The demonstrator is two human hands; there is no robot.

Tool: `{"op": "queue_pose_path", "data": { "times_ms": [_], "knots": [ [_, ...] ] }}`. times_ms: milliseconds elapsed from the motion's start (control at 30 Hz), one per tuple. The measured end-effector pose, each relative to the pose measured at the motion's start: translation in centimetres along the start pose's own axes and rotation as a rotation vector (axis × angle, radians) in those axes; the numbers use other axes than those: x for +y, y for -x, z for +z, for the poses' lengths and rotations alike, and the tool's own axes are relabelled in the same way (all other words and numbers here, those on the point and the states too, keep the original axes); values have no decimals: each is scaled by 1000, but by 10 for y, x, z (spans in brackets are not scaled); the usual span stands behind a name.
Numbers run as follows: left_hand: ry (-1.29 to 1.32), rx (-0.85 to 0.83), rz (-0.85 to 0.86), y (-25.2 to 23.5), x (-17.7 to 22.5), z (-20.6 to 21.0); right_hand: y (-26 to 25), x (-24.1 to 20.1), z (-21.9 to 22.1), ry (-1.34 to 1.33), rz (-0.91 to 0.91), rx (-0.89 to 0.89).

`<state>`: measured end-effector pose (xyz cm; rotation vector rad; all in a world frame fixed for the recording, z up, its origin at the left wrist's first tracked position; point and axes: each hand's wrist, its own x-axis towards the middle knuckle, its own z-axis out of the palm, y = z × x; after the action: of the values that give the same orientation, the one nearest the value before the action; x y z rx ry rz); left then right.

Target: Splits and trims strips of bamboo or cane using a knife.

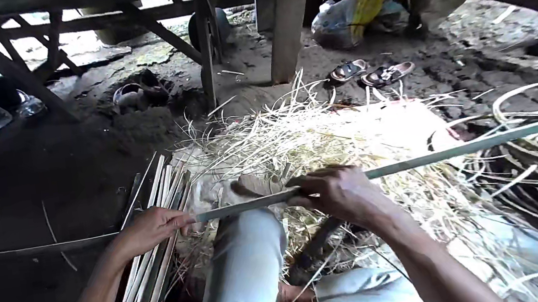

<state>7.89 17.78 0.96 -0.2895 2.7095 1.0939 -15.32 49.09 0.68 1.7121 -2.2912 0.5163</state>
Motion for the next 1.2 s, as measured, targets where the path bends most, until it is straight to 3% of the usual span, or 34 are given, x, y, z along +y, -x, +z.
{"op": "queue_pose_path", "data": {
  "times_ms": [133, 233, 300, 400, 500, 700, 933, 1200],
  "knots": [
    [26, -79, -89, 13, -13, -26, 4, 17, -2, -2, 158, -78],
    [15, -141, -130, -8, -14, -27, 1, 14, 19, -32, 212, -5],
    [11, -113, -62, -29, -13, -11, -7, 6, 39, -47, 184, 61],
    [-41, -1, 78, -54, -37, 10, -20, 3, 52, -68, 142, 10],
    [-98, 0, 30, -55, -68, 5, -16, 23, 53, -101, 169, -126],
    [-171, 44, -167, -10, -123, -37, 8, 71, 32, -88, 322, -327],
    [-201, 110, -292, 39, -145, -75, 19, 83, 17, 31, 404, -340],
    [-249, 157, -361, 90, -165, -64, 20, 35, 51, -11, 448, -271]
  ]
}}
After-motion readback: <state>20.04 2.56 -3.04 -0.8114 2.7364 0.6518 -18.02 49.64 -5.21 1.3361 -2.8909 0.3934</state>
